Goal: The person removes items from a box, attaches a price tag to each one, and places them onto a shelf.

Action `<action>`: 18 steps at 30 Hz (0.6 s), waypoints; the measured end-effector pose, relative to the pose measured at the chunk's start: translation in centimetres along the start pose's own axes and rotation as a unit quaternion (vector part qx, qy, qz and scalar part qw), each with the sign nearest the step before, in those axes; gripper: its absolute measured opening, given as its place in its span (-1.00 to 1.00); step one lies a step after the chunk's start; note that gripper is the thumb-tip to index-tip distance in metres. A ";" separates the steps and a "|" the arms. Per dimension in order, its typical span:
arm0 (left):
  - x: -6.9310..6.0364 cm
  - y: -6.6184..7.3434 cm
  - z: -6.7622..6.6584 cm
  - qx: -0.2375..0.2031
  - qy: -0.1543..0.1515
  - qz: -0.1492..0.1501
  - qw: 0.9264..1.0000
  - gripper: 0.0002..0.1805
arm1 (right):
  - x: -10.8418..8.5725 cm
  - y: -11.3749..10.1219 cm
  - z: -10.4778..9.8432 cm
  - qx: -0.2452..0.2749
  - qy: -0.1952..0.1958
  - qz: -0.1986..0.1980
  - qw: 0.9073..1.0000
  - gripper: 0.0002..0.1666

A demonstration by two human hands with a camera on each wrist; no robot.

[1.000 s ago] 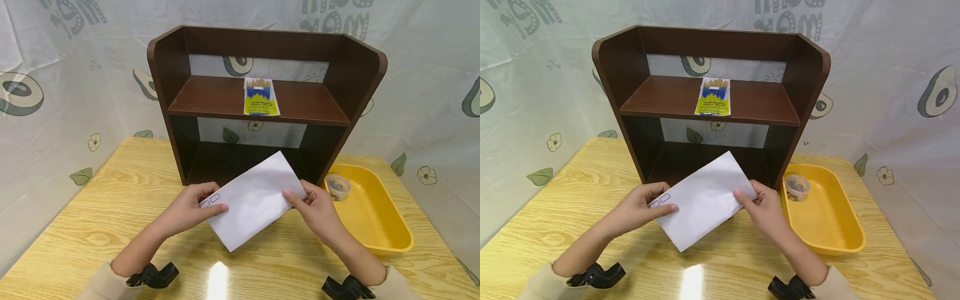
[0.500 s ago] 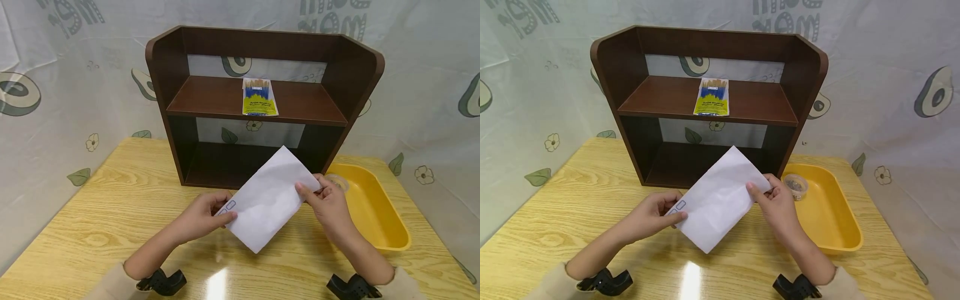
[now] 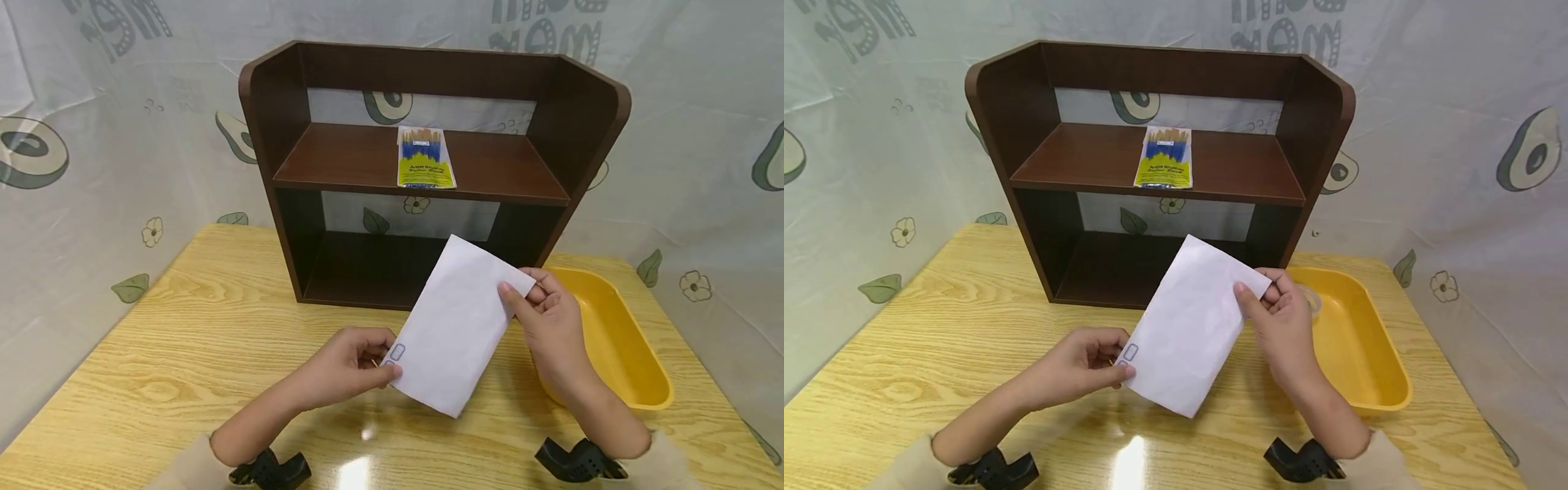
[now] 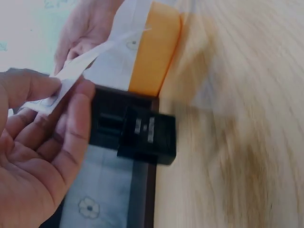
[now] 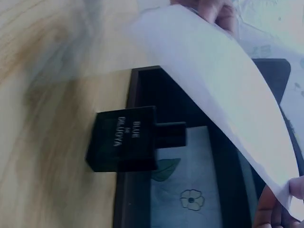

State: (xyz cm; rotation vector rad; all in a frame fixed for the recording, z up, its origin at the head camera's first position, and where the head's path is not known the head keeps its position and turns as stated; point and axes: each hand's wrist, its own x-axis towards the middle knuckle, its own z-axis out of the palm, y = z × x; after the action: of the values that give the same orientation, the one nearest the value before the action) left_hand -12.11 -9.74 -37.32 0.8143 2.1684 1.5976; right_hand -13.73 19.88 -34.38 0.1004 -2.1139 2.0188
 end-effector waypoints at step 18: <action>0.7 -0.1 2.8 -0.067 -0.119 -0.038 0.990 -0.73 | -1.0 -2.2 1.7 -0.179 -0.140 -0.194 0.954 -0.28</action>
State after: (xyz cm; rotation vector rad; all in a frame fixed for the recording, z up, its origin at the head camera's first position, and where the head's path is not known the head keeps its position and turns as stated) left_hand -11.02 -7.20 -38.22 0.8243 1.8830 1.5068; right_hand -12.53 17.94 -32.45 0.7172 -2.3572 1.4456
